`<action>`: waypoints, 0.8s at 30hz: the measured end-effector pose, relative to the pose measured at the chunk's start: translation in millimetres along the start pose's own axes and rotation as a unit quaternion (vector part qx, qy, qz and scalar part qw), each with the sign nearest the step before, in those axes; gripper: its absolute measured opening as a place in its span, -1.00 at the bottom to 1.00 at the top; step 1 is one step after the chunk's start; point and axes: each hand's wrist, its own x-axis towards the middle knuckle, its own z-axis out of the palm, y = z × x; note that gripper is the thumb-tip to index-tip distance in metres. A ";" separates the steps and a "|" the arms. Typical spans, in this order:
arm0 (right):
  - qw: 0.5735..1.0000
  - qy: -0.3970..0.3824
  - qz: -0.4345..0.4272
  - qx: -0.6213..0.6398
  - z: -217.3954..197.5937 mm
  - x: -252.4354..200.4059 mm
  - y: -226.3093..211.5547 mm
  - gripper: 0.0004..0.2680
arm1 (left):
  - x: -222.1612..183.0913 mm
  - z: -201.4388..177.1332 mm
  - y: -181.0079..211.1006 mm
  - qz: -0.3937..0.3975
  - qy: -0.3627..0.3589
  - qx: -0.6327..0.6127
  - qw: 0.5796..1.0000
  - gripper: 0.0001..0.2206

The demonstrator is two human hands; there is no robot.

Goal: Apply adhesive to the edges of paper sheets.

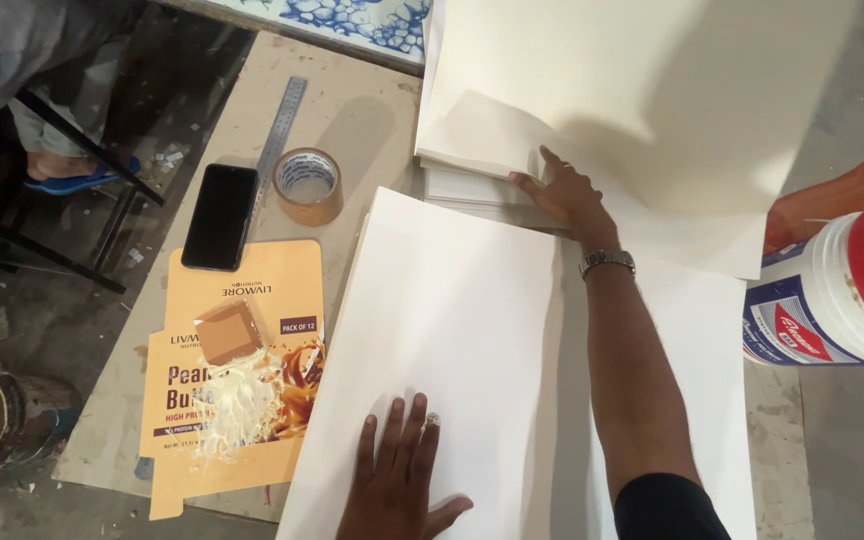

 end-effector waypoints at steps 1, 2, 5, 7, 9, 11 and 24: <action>1.000 -0.001 -0.001 0.013 -1.1 0.8 0.1 -0.28 | -0.2 -0.2 -0.2 0.005 0.003 0.000 1.000 -0.02; 1.000 -0.002 -0.001 0.026 -2.6 1.3 0.9 -0.23 | -0.1 -0.3 -0.4 0.010 0.006 -0.001 1.000 -0.03; 1.000 -0.001 0.002 0.026 -7.9 -7.7 -4.7 -0.22 | -1.2 0.6 -1.0 0.012 0.011 -0.008 1.000 -0.03; 1.000 0.000 0.004 0.019 -7.8 -9.7 -5.9 -0.24 | -2.1 1.4 -1.6 0.011 0.007 -0.004 1.000 -0.04; 1.000 0.000 0.005 0.011 -6.7 -10.4 -5.8 -0.26 | -3.2 1.4 -1.9 0.009 0.004 0.001 1.000 -0.04; 1.000 0.001 0.003 0.021 -6.5 -8.8 -4.2 -0.26 | -2.9 1.6 -1.9 0.005 0.002 -0.002 1.000 -0.02; 0.985 0.043 -0.150 -0.071 12.1 -26.9 -28.5 -0.31 | -3.2 2.9 -4.8 0.032 0.016 0.025 0.999 0.00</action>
